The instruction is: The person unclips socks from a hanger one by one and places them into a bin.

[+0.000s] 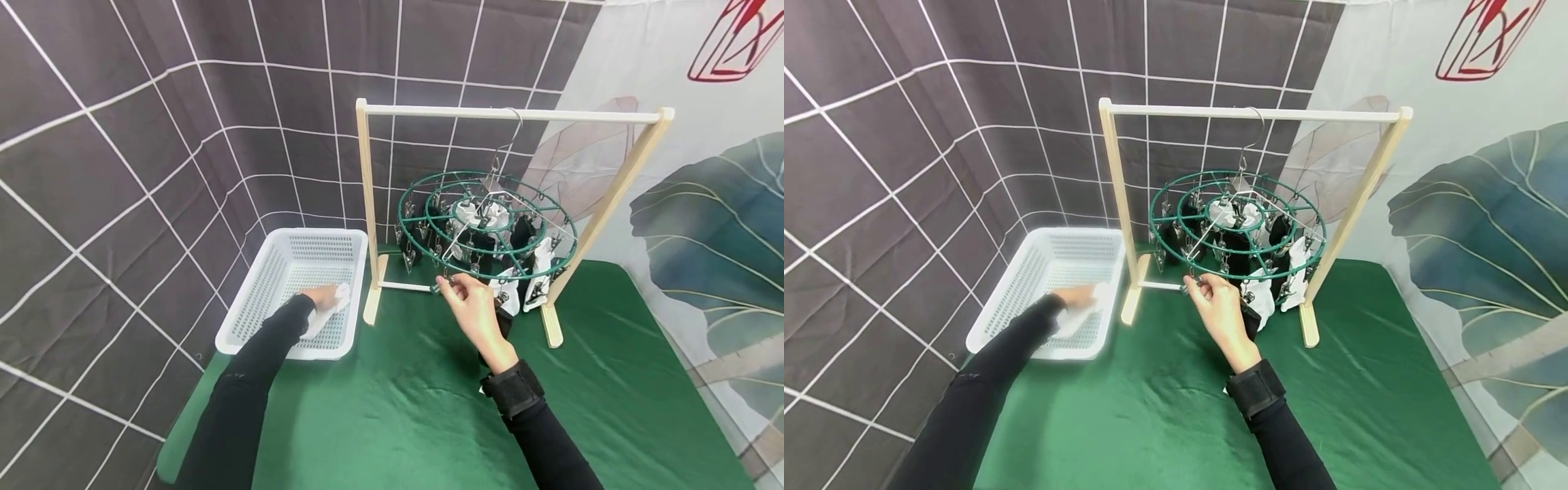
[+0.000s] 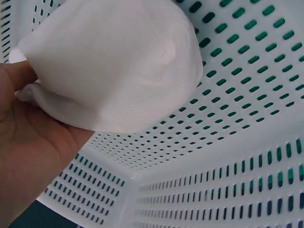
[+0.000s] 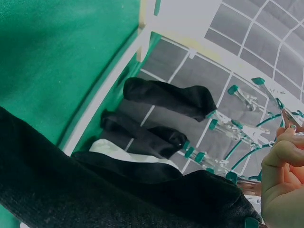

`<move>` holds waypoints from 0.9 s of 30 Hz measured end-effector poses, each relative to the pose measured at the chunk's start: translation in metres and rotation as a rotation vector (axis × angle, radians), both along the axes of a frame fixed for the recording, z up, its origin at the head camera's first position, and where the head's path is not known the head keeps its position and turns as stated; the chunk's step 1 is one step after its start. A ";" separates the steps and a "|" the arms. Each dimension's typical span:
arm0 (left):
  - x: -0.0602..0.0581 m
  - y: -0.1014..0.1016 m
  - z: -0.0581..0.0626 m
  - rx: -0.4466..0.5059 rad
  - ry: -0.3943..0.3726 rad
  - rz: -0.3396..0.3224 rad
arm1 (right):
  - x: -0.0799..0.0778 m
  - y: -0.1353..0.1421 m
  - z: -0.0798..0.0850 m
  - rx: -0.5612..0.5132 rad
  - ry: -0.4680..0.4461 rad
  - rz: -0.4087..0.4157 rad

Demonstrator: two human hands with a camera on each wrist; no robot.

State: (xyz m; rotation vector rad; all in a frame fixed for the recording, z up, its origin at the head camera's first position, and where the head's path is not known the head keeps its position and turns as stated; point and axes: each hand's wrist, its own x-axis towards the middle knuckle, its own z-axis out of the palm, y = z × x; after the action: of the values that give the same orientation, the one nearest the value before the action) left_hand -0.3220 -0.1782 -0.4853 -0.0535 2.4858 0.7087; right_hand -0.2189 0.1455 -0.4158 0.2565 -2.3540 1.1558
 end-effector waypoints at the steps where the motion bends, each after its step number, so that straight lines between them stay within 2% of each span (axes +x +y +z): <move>1: 0.000 0.001 0.000 -0.019 0.001 0.003 | 0.000 0.000 0.000 0.002 0.004 0.001; 4: 0.000 0.004 0.004 -0.089 0.047 -0.086 | -0.001 -0.001 0.000 0.008 0.016 0.002; 5: 0.000 0.005 0.005 -0.116 0.075 -0.135 | -0.001 -0.001 0.000 0.008 0.017 0.001; 9: 0.001 0.009 0.010 -0.178 0.142 -0.224 | 0.000 -0.001 0.000 0.002 0.004 0.001; 17: 0.001 0.002 0.010 -0.153 0.099 -0.193 | 0.001 0.000 0.000 0.006 0.035 0.026; 21: -0.004 0.000 0.013 -0.148 0.096 -0.239 | 0.003 0.000 0.000 -0.002 0.034 0.035; 24: -0.003 -0.002 0.022 -0.140 0.085 -0.251 | 0.003 -0.001 -0.001 -0.016 0.025 0.035; 27: 0.001 0.000 0.039 -0.130 0.112 -0.236 | 0.004 -0.001 -0.002 -0.035 0.029 0.031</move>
State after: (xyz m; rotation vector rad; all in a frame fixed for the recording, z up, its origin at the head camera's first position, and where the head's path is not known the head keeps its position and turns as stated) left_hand -0.3205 -0.1785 -0.4467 0.2345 2.5856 0.4615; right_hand -0.2152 0.1446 -0.4176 0.2958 -2.3100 1.1987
